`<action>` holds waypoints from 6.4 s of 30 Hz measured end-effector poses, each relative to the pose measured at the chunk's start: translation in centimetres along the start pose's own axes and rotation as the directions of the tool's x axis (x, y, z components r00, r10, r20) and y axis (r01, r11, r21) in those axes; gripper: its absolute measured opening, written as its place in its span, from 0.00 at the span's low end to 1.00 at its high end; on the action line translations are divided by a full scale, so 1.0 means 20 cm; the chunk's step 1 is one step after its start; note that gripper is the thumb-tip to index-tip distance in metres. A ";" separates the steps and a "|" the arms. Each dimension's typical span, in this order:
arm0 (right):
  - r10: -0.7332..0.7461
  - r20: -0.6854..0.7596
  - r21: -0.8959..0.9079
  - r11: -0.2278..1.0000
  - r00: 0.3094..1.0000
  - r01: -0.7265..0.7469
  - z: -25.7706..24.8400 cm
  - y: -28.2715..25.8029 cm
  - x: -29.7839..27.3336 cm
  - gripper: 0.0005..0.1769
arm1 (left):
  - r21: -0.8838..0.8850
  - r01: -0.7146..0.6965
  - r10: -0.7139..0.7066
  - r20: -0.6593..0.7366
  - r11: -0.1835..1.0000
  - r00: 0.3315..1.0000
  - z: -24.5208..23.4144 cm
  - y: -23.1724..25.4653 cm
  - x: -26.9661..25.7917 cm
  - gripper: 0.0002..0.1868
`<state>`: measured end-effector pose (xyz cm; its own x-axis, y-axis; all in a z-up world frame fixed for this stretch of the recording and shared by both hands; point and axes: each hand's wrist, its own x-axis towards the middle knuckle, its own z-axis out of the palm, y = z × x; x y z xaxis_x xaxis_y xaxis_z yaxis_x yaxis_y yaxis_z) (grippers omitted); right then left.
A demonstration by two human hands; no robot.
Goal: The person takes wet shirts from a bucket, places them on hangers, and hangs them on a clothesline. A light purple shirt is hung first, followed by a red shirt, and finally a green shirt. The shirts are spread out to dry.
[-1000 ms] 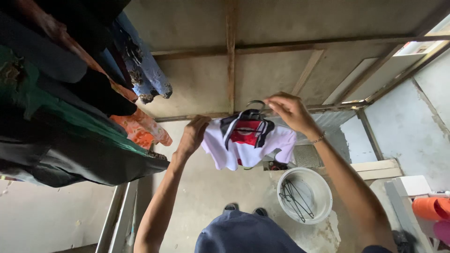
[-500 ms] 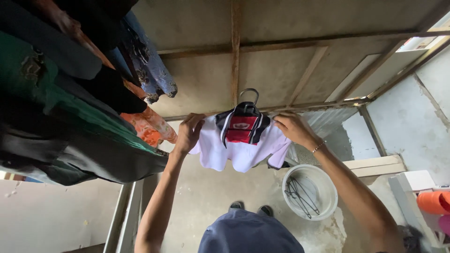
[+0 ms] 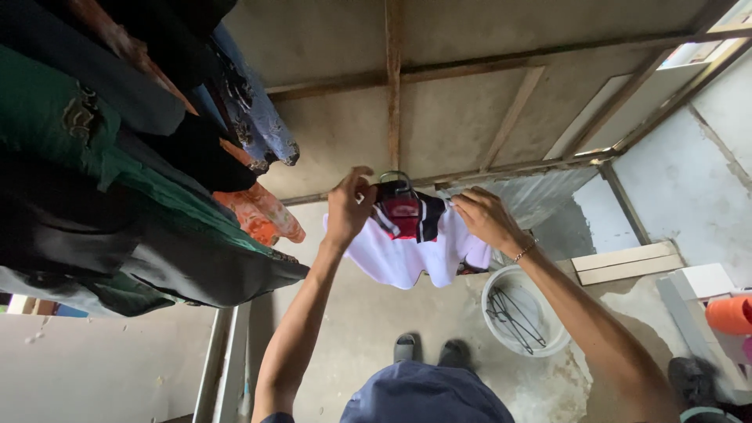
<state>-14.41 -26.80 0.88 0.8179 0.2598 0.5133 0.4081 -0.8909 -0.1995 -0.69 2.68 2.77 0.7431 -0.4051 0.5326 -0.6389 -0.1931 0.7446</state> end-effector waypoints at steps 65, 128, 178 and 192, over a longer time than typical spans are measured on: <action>-0.204 -0.230 0.159 0.957 0.952 0.243 -0.08 -1.77 0.86 0.04 | 0.314 0.223 -0.118 -0.321 0.923 0.940 -2.29 0.50 -1.29 0.10; -0.329 -0.317 0.225 0.885 0.889 0.408 -0.25 -2.74 2.53 0.16 | 0.560 0.110 0.305 -0.593 0.821 0.745 -4.09 0.53 -0.70 0.14; 0.192 0.365 0.791 0.452 0.911 -0.412 1.62 -2.24 0.79 0.36 | -0.175 0.629 -0.640 -0.393 0.757 0.661 -2.84 -0.58 -2.17 0.11; 0.397 -0.308 0.825 0.565 0.865 0.034 1.40 -2.08 1.03 0.23 | 0.041 0.394 -0.291 -0.606 0.918 0.741 -3.11 -0.76 -2.12 0.32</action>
<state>-3.16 26.07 -3.70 0.7446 -0.2440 0.6213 0.5925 -0.1871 -0.7836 -10.03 78.45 -6.09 0.8565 0.2976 0.4218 -0.3022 -0.3733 0.8771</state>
